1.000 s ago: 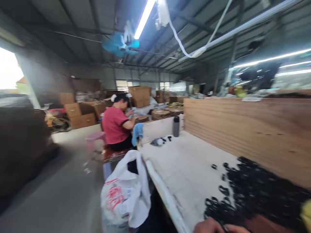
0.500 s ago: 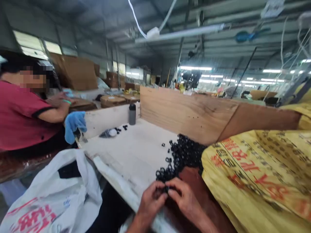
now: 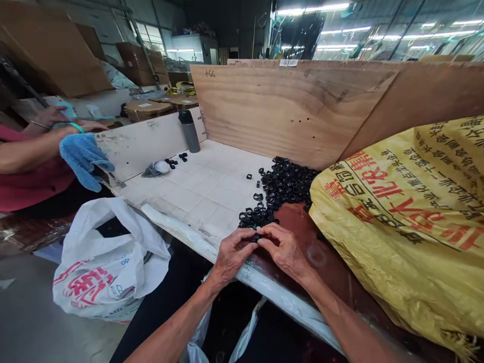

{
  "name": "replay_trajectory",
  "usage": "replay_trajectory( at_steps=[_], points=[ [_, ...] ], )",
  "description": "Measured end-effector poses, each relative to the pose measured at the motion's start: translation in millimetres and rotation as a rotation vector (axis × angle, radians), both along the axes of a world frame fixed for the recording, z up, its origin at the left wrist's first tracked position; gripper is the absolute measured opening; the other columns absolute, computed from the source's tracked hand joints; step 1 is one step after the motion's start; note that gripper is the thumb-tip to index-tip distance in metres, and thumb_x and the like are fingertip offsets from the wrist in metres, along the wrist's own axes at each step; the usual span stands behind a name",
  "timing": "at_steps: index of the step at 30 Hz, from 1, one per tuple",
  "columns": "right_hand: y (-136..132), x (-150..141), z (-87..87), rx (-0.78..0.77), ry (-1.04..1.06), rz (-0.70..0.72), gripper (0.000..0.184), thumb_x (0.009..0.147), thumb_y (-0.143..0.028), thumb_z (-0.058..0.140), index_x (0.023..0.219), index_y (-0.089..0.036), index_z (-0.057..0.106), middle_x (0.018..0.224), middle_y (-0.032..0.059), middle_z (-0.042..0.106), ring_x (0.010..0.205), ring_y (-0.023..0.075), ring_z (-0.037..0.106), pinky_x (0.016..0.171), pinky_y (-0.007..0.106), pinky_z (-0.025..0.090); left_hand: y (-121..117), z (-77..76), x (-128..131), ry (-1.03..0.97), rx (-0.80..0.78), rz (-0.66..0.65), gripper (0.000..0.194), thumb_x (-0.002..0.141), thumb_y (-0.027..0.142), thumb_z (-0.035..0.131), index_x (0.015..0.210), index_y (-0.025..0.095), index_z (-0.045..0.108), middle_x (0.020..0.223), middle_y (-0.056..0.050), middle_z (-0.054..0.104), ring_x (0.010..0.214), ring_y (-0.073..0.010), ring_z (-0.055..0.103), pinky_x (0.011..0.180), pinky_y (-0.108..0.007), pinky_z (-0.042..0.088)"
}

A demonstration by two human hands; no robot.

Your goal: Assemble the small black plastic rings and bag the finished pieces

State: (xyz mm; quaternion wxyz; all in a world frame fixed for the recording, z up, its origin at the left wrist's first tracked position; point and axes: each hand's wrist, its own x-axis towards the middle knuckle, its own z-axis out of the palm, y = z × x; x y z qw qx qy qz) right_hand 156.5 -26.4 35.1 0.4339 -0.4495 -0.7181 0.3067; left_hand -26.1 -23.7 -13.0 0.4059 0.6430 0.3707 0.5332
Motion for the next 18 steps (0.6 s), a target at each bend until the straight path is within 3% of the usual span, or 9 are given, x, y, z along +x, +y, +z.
replay_trajectory(
  at_steps=[5,11,14,16,18],
  points=[
    [1.6,-1.0,-7.1,0.025,-0.099,-0.037,0.006,0.091,-0.022,0.062,0.092,-0.02,0.068,0.084,0.0017,0.068,0.076,0.0166,0.063,0.072,0.028,0.047,1.5,1.2,1.1,0.058,0.163,0.04,0.021,0.085,0.023,0.071,0.105,0.019,0.07,0.104,-0.007,0.071,0.097,-0.0187,0.069,0.088,-0.034,0.058],
    [-1.0,-3.9,-11.2,0.077,-0.197,-0.035,0.028,0.099,-0.032,0.051,0.077,-0.019,0.061,0.069,-0.0001,0.06,0.061,0.0132,0.056,0.062,0.026,0.043,-0.4,8.3,2.7,0.101,0.217,-0.002,0.019,0.088,0.023,0.068,0.106,0.02,0.072,0.103,-0.007,0.073,0.1,-0.0187,0.068,0.092,-0.035,0.057],
    [-2.6,-4.5,-10.1,0.066,-0.106,-0.073,0.016,0.095,-0.034,0.058,0.095,-0.019,0.064,0.073,0.0008,0.064,0.061,0.0137,0.058,0.059,0.024,0.046,-0.6,8.6,2.8,0.094,0.194,-0.009,0.019,0.088,0.023,0.067,0.107,0.021,0.072,0.104,-0.007,0.073,0.1,-0.0187,0.068,0.092,-0.035,0.056],
    [-3.0,-3.5,-7.0,0.076,-0.076,-0.038,0.02,0.092,-0.03,0.062,0.108,-0.019,0.064,0.083,0.0032,0.067,0.067,0.0152,0.061,0.064,0.025,0.05,0.0,6.9,2.4,0.07,0.167,0.014,0.021,0.087,0.023,0.068,0.108,0.021,0.071,0.104,-0.008,0.072,0.099,-0.0185,0.069,0.09,-0.035,0.057],
    [-2.8,-1.7,-3.9,0.071,-0.093,0.019,0.017,0.092,-0.026,0.06,0.107,-0.019,0.065,0.085,0.0037,0.068,0.069,0.016,0.063,0.068,0.026,0.05,0.8,4.8,1.9,0.052,0.155,0.034,0.022,0.087,0.023,0.069,0.108,0.021,0.071,0.105,-0.008,0.071,0.098,-0.0183,0.069,0.089,-0.034,0.058]
  ],
)
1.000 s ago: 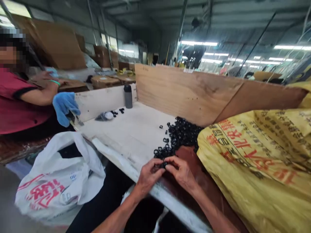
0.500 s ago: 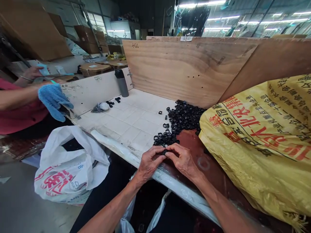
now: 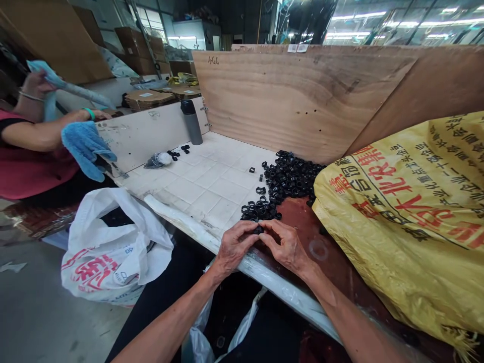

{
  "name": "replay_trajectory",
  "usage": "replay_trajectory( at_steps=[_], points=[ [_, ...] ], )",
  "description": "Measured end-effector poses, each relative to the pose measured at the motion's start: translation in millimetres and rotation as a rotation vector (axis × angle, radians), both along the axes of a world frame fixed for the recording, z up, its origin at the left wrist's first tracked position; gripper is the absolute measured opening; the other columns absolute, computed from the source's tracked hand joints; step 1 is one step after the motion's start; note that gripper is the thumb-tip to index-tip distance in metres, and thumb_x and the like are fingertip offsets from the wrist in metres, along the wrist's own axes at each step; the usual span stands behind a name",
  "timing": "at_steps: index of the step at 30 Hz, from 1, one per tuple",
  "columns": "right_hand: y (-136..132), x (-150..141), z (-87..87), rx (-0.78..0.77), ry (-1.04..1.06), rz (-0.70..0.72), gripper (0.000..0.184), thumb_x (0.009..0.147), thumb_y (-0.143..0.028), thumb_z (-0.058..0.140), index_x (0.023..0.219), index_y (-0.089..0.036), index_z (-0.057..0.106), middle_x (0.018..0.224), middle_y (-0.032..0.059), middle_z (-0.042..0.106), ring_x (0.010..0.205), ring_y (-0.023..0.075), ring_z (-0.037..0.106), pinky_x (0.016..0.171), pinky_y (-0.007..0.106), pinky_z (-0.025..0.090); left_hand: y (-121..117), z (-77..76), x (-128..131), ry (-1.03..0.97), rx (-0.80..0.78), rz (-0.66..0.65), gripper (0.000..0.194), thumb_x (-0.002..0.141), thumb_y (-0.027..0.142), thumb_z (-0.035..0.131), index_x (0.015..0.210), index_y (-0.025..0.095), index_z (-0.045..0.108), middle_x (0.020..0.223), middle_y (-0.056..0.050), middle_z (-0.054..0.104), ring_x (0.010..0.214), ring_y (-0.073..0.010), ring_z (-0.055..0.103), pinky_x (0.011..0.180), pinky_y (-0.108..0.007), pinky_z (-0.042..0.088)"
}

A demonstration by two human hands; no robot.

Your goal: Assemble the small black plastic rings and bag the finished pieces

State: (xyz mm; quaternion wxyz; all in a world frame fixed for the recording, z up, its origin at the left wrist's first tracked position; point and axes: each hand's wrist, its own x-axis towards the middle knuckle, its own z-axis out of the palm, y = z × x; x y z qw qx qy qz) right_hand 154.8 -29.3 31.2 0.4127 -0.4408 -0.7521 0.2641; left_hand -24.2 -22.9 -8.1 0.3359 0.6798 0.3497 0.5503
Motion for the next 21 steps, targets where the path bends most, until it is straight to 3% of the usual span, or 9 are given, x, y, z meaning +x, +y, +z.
replay_trajectory(
  at_steps=[3,7,9,11,13,15,17,21],
  points=[
    [1.6,2.3,-0.1,-0.052,-0.046,0.003,0.014,0.094,-0.027,0.056,0.093,-0.018,0.067,0.066,-0.0007,0.063,0.056,0.0133,0.058,0.058,0.024,0.045,0.5,-1.3,-0.4,0.01,0.042,-0.014,0.024,0.086,0.021,0.069,0.111,0.021,0.07,0.106,-0.008,0.071,0.101,-0.0188,0.068,0.09,-0.034,0.058],
    [3.1,1.8,-6.0,0.003,-0.14,-0.084,0.042,0.098,-0.035,0.051,0.06,-0.019,0.055,0.054,-0.0027,0.05,0.05,0.0109,0.046,0.052,0.024,0.035,-0.5,1.3,-0.1,0.031,0.065,-0.045,0.026,0.086,0.019,0.069,0.112,0.022,0.07,0.107,-0.008,0.071,0.104,-0.0195,0.067,0.093,-0.037,0.057],
    [2.6,1.1,-6.5,-0.008,-0.112,-0.096,0.036,0.098,-0.036,0.051,0.067,-0.019,0.058,0.056,-0.0026,0.052,0.051,0.0113,0.048,0.053,0.024,0.036,-1.2,2.9,-0.1,0.036,0.04,-0.042,0.025,0.087,0.019,0.068,0.111,0.022,0.07,0.108,-0.008,0.071,0.103,-0.0192,0.067,0.092,-0.036,0.057],
    [1.6,1.2,-5.0,-0.036,-0.049,-0.067,0.019,0.095,-0.035,0.056,0.092,-0.018,0.064,0.068,-0.0006,0.061,0.058,0.0131,0.055,0.056,0.023,0.041,-1.5,3.6,-0.4,0.026,0.023,-0.024,0.024,0.087,0.019,0.068,0.111,0.021,0.07,0.107,-0.008,0.071,0.101,-0.0185,0.068,0.089,-0.034,0.058],
    [1.1,2.1,-3.3,-0.057,-0.025,-0.014,0.021,0.093,-0.032,0.058,0.108,-0.018,0.064,0.077,0.0013,0.065,0.063,0.0144,0.059,0.06,0.024,0.045,-1.5,3.3,-0.8,0.008,0.01,-0.004,0.024,0.086,0.019,0.069,0.11,0.021,0.07,0.105,-0.008,0.071,0.099,-0.0178,0.068,0.087,-0.033,0.058],
    [1.4,3.4,-2.8,-0.069,-0.055,-0.011,0.018,0.094,-0.033,0.057,0.092,-0.018,0.067,0.068,0.0001,0.063,0.058,0.0137,0.057,0.058,0.024,0.043,-1.1,2.3,-1.2,0.007,0.005,-0.001,0.024,0.086,0.019,0.069,0.11,0.021,0.07,0.105,-0.008,0.07,0.099,-0.0177,0.068,0.088,-0.033,0.058],
    [2.1,4.3,-2.7,-0.067,-0.086,-0.059,0.036,0.096,-0.036,0.054,0.066,-0.018,0.061,0.054,-0.0022,0.054,0.05,0.0113,0.049,0.052,0.023,0.037,-0.7,1.1,-1.4,0.019,-0.001,-0.002,0.026,0.086,0.019,0.07,0.111,0.02,0.07,0.105,-0.008,0.07,0.099,-0.0181,0.067,0.09,-0.035,0.057],
    [1.1,3.2,2.4,-0.059,-0.08,-0.061,0.039,0.096,-0.038,0.053,0.064,-0.017,0.059,0.055,-0.0031,0.051,0.05,0.0097,0.046,0.051,0.023,0.033,-1.2,0.8,-1.0,0.008,-0.02,0.02,0.026,0.086,0.02,0.069,0.112,0.02,0.069,0.107,-0.008,0.07,0.1,-0.0181,0.067,0.088,-0.034,0.058]
  ],
)
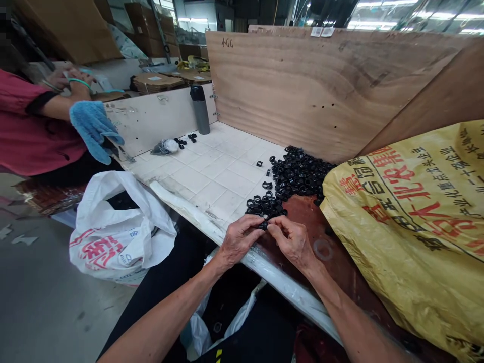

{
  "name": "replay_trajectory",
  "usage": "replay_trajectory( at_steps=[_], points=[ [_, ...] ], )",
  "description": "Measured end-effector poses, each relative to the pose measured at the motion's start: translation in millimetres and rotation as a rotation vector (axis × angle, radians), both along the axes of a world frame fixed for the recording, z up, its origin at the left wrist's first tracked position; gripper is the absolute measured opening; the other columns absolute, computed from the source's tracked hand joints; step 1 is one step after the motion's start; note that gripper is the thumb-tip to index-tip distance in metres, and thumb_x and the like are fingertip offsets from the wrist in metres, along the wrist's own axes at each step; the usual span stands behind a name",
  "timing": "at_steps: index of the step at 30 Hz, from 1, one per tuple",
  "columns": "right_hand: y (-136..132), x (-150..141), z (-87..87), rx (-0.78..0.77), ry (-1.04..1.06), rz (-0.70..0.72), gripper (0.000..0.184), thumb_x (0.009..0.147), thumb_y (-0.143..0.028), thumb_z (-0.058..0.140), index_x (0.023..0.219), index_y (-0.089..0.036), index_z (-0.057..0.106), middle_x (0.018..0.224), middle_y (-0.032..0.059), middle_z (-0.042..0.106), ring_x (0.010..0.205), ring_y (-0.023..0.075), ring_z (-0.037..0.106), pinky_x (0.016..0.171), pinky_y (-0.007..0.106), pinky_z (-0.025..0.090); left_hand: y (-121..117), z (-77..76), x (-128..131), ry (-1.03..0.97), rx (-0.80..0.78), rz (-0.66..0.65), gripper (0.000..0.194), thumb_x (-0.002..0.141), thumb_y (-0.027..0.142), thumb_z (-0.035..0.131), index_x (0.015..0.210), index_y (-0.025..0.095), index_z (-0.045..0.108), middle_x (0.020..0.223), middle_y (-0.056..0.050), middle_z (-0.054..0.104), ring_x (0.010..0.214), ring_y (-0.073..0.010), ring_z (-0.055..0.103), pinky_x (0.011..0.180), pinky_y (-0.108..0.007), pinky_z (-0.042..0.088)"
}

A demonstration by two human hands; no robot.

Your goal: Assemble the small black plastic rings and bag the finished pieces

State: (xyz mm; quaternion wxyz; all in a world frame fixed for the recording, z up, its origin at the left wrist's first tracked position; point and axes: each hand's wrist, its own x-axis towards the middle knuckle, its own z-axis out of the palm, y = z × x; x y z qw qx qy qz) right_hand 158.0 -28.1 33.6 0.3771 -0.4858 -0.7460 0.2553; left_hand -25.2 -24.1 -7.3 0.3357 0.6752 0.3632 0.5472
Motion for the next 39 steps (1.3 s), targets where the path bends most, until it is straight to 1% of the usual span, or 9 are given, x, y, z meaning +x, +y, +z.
replay_trajectory(
  at_steps=[4,7,11,16,19,24,28,33,39],
  points=[
    [-3,-2,7.0,0.031,0.008,0.031,0.038,0.095,-0.036,0.054,0.062,-0.018,0.057,0.056,-0.0025,0.051,0.051,0.0105,0.045,0.052,0.025,0.034,-1,2.7,0,-0.017,-0.017,0.005,0.023,0.087,0.021,0.068,0.11,0.02,0.07,0.106,-0.008,0.07,0.099,-0.0178,0.068,0.087,-0.033,0.058],
    [-2,-2,6.7,0.042,0.031,0.03,0.016,0.09,-0.034,0.061,0.086,-0.018,0.066,0.073,0.0011,0.063,0.061,0.0139,0.055,0.058,0.025,0.042,-1,3.7,0,-0.011,-0.014,0.001,0.023,0.087,0.023,0.067,0.109,0.02,0.07,0.107,-0.008,0.07,0.1,-0.0192,0.068,0.091,-0.036,0.058],
    [-1,-1,2.9,0.037,-0.039,-0.033,0.032,0.093,-0.035,0.059,0.065,-0.019,0.06,0.056,-0.0016,0.055,0.051,0.0122,0.049,0.052,0.025,0.037,-1,3.1,0,0.01,0.008,-0.002,0.023,0.087,0.024,0.067,0.11,0.02,0.07,0.107,-0.009,0.071,0.102,-0.02,0.068,0.091,-0.036,0.058],
    [-1,-1,2.1,0.024,-0.003,0.025,0.016,0.09,-0.033,0.063,0.09,-0.018,0.067,0.073,0.0011,0.065,0.062,0.0146,0.058,0.059,0.025,0.043,-2,3.6,0,0.002,-0.013,-0.031,0.023,0.088,0.024,0.066,0.11,0.019,0.07,0.108,-0.009,0.07,0.103,-0.0202,0.068,0.092,-0.037,0.057],
    [0,1,1.4,-0.004,-0.038,-0.022,0.025,0.093,-0.034,0.058,0.074,-0.018,0.065,0.062,-0.0009,0.059,0.053,0.0129,0.052,0.054,0.025,0.04,-2,3.7,-1,0.018,-0.025,-0.038,0.024,0.087,0.023,0.067,0.111,0.019,0.07,0.108,-0.009,0.071,0.104,-0.0205,0.067,0.094,-0.037,0.056],
    [1,0,-0.2,0.033,-0.006,0.067,0.014,0.091,-0.029,0.06,0.099,-0.019,0.066,0.08,0.0031,0.068,0.07,0.0174,0.062,0.068,0.027,0.048,-1,5.1,-1,0.002,-0.065,-0.036,0.023,0.088,0.025,0.066,0.111,0.02,0.071,0.108,-0.009,0.071,0.102,-0.0203,0.068,0.094,-0.038,0.056],
    [0,-2,-2.1,-0.018,-0.015,0.021,0.023,0.097,-0.032,0.052,0.081,-0.02,0.064,0.065,0.0006,0.063,0.057,0.0152,0.057,0.057,0.026,0.045,-4,9.9,-2,-0.003,-0.086,-0.065,0.024,0.087,0.025,0.067,0.111,0.019,0.071,0.108,-0.01,0.071,0.103,-0.021,0.068,0.096,-0.038,0.056],
    [-4,-5,-2.8,0.073,0.033,0.118,0.013,0.092,-0.026,0.058,0.102,-0.02,0.064,0.088,0.0046,0.068,0.076,0.0183,0.062,0.072,0.03,0.049,-15,10.1,-6,-0.034,-0.181,-0.062,0.024,0.089,0.025,0.064,0.111,0.021,0.071,0.111,-0.009,0.07,0.104,-0.0211,0.067,0.094,-0.038,0.056],
    [-10,-12,-6.2,-0.009,-0.009,0.124,0.012,0.095,-0.026,0.053,0.088,-0.021,0.061,0.072,-0.0001,0.06,0.064,0.0153,0.056,0.063,0.027,0.044,-30,0.4,-12,-0.07,-0.29,0.001,0.023,0.087,0.026,0.066,0.109,0.019,0.068,0.108,-0.008,0.072,0.099,-0.0207,0.069,0.091,-0.036,0.057]
  ],
)
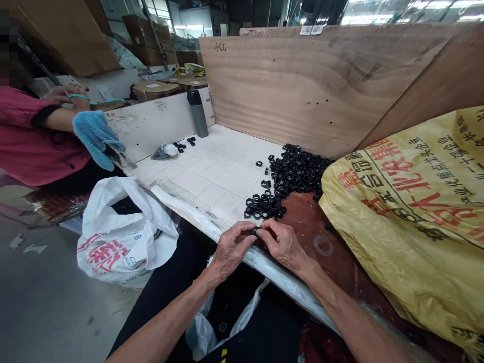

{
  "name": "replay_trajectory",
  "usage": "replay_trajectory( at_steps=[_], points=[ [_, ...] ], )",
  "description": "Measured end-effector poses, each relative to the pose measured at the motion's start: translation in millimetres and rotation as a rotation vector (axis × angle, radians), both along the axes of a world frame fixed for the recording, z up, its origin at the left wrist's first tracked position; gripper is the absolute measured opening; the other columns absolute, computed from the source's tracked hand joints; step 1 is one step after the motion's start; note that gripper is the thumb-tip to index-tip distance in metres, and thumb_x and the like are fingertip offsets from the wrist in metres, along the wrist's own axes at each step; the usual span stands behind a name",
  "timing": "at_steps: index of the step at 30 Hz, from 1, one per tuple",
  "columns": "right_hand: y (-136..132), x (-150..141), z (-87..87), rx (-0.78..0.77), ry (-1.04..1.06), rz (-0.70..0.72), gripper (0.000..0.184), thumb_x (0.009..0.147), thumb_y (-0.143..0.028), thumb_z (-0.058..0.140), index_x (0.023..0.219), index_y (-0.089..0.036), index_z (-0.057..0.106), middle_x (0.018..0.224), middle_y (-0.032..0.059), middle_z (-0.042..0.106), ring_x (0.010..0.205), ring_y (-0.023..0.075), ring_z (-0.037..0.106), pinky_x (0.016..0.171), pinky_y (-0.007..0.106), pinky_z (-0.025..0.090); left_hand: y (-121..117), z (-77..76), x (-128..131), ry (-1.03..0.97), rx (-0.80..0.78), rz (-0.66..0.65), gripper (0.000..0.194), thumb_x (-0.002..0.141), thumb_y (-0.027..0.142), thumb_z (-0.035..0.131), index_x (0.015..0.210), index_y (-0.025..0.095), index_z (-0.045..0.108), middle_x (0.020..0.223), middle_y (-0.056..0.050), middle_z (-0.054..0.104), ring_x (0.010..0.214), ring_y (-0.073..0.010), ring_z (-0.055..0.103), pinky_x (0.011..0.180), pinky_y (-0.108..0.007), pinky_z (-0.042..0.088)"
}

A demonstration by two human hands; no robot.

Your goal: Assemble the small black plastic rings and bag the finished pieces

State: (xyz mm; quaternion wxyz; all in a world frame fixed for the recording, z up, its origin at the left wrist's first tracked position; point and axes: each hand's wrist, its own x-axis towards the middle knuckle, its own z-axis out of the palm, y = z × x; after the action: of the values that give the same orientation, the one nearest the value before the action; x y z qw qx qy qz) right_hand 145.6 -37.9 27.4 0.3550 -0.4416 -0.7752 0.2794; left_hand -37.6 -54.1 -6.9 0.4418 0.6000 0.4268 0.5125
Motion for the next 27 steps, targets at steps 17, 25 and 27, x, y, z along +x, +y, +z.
replay_trajectory(
  at_steps=[17,25,27],
  points=[
    [-7,-10,-0.7,-0.091,-0.012,0.022,0.019,0.096,-0.027,0.051,0.079,-0.021,0.057,0.069,-0.0014,0.056,0.061,0.0136,0.053,0.06,0.026,0.04,-16,4.6,-5,-0.053,-0.122,0.043,0.023,0.086,0.03,0.069,0.106,0.019,0.068,0.106,-0.006,0.071,0.098,-0.0197,0.067,0.091,-0.032,0.055],
    [-8,-10,0.4,-0.04,0.063,0.023,0.008,0.093,-0.026,0.055,0.088,-0.02,0.059,0.073,-0.0006,0.059,0.065,0.0142,0.055,0.063,0.025,0.043,-20,5.5,0,-0.095,-0.129,0.059,0.022,0.085,0.03,0.07,0.105,0.02,0.068,0.104,-0.005,0.072,0.095,-0.0185,0.068,0.088,-0.031,0.056],
    [-9,-11,0.2,-0.072,0.09,0.0,0.008,0.092,-0.027,0.056,0.088,-0.02,0.059,0.071,-0.0013,0.058,0.061,0.0134,0.054,0.06,0.025,0.043,-21,7.1,1,-0.092,-0.11,0.092,0.022,0.085,0.03,0.07,0.105,0.02,0.068,0.103,-0.005,0.072,0.095,-0.0184,0.069,0.089,-0.031,0.056]
  ],
)
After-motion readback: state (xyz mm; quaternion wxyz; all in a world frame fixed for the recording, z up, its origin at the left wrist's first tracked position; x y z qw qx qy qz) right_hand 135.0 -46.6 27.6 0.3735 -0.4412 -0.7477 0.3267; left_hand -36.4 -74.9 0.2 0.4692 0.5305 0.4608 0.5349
